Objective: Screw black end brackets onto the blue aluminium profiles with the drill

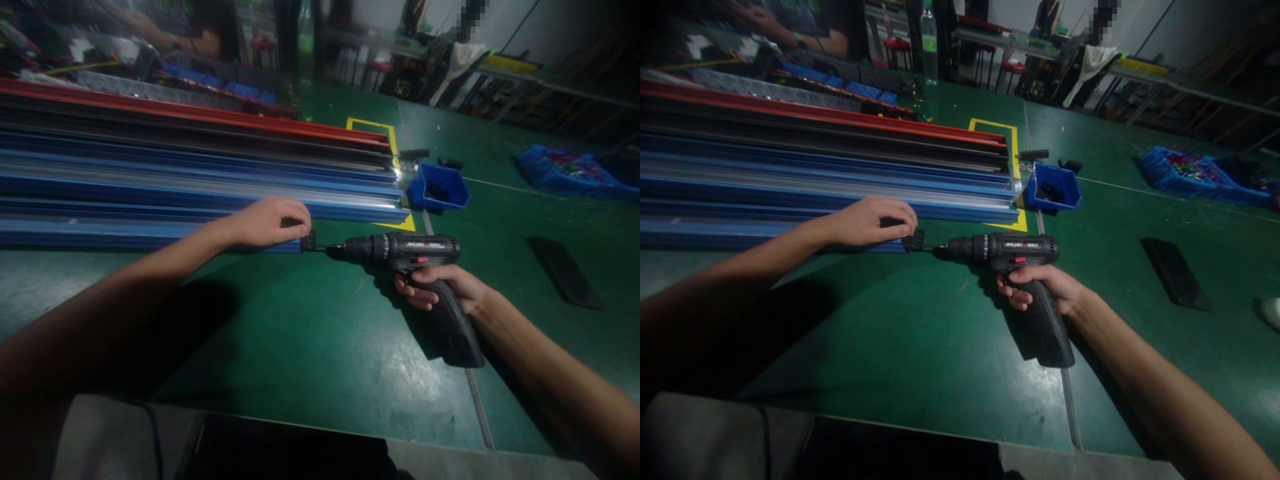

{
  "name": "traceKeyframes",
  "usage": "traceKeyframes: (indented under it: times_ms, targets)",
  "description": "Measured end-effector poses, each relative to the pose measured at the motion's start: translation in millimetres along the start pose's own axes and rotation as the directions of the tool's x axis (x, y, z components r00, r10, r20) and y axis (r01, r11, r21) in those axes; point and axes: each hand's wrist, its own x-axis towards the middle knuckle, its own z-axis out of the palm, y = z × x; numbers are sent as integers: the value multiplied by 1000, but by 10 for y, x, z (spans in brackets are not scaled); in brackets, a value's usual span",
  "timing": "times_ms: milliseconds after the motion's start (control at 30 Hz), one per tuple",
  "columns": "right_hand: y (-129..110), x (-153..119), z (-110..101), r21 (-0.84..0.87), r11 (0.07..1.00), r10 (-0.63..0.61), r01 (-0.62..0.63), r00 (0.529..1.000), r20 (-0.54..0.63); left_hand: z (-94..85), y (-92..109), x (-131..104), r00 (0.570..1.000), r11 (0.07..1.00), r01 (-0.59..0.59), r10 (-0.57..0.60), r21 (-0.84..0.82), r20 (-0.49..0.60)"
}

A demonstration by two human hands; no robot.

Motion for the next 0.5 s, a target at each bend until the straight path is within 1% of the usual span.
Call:
traceKeyframes:
  times_ms: [500]
  targets:
    - [-8,-2,6,-2,1000,-1,1,1000,-1,1,-3,-4,1000,1000,-2,2,-8,0]
